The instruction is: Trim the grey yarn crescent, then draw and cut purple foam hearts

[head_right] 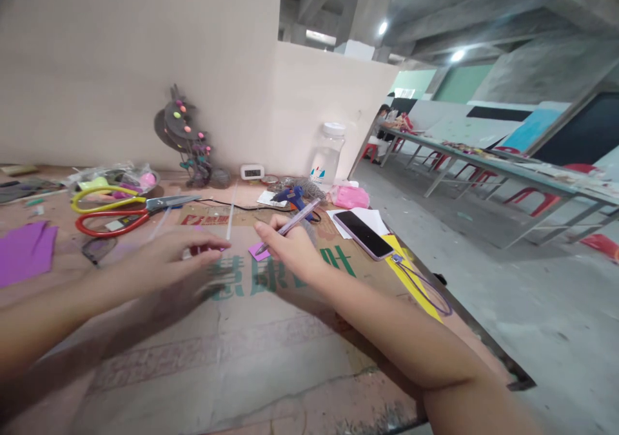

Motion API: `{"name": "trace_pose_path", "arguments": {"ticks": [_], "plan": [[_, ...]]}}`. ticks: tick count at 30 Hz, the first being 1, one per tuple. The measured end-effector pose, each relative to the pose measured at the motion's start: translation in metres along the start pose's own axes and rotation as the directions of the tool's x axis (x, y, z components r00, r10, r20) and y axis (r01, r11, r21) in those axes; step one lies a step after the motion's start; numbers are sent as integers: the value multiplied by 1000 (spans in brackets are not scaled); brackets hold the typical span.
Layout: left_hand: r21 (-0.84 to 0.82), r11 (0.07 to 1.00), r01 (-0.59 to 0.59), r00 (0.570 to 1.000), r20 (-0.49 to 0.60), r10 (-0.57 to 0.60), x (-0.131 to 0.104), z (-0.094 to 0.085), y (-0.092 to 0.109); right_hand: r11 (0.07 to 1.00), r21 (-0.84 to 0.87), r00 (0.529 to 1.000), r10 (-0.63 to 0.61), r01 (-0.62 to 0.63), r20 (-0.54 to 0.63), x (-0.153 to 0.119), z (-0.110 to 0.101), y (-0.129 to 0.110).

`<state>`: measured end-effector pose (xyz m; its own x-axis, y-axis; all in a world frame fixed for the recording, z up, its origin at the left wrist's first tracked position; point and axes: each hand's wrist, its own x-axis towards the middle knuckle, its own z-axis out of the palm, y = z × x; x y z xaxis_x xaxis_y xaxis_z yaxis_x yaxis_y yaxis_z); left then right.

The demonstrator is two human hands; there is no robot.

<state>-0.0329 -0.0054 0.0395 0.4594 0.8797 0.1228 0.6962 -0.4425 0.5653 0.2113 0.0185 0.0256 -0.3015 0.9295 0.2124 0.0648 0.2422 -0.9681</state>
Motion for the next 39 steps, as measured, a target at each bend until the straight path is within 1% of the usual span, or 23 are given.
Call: {"name": "trace_pose_path", "arguments": {"ticks": [2,5,6,8,10,11,12,14,17,19,20,23,26,28,30,32,33,34,35,36,37,38,39], "plan": [[-141,990,-29,998,44,36,0,16,18,1000,2,997,3,-3,78,-5,9,-4],[-219,973,-74,993,69,91,5,36,32,998,-60,983,42,-32,178,-10,15,-4],[-228,970,-85,992,69,103,6,40,35,996,-78,979,59,-44,197,-10,15,-4],[-242,966,-92,993,56,108,8,45,38,996,-60,983,72,-62,171,-8,13,-7],[-257,963,-84,995,34,95,7,47,41,994,73,993,79,-86,85,-4,12,-14],[-266,961,-79,996,23,88,6,48,42,978,184,994,96,-103,43,-1,12,-19],[-275,958,-77,996,10,84,4,50,42,943,305,991,128,-132,31,0,13,-25],[-290,953,-84,996,-20,81,1,55,42,860,473,980,194,-192,44,3,18,-38],[-298,948,-108,994,-56,95,-3,64,40,763,585,961,233,-275,147,3,25,-51],[-307,936,-171,985,-80,154,-4,68,38,718,632,957,228,-291,181,4,24,-55],[-307,927,-217,976,-93,198,-4,69,36,706,647,958,226,-286,176,5,23,-56],[-265,907,-328,944,-126,305,-5,71,31,727,635,963,238,-262,125,9,16,-55],[-205,908,-364,929,-149,339,-6,74,25,803,542,966,244,-249,82,12,12,-54],[-178,912,-371,925,-158,345,-7,75,25,846,476,969,240,-238,58,14,11,-53],[-145,921,-363,928,-142,343,-6,71,29,876,427,974,222,-223,52,17,10,-53],[-43,951,-307,951,-44,305,-4,58,33,905,378,981,178,-195,80,20,6,-52],[43,965,-257,966,30,256,-2,48,33,927,334,984,144,-171,106,21,4,-50],[164,970,-179,981,102,164,1,36,30,956,266,989,94,-123,118,22,3,-48],[245,963,-112,989,126,83,4,23,25,982,174,990,43,-66,133,21,2,-44],[310,950,-36,996,93,7,8,9,16,999,8,992,-42,41,117,20,2,-39],[375,925,60,995,45,-83,11,-5,4,962,-201,982,-173,185,80,17,3,-32],[427,890,158,986,-16,-167,15,-18,-10,932,-274,971,-216,237,107,13,6,-24],[464,850,250,967,-73,-244,18,-30,-25,895,-329,952,-260,300,161,9,9,-15]]}}
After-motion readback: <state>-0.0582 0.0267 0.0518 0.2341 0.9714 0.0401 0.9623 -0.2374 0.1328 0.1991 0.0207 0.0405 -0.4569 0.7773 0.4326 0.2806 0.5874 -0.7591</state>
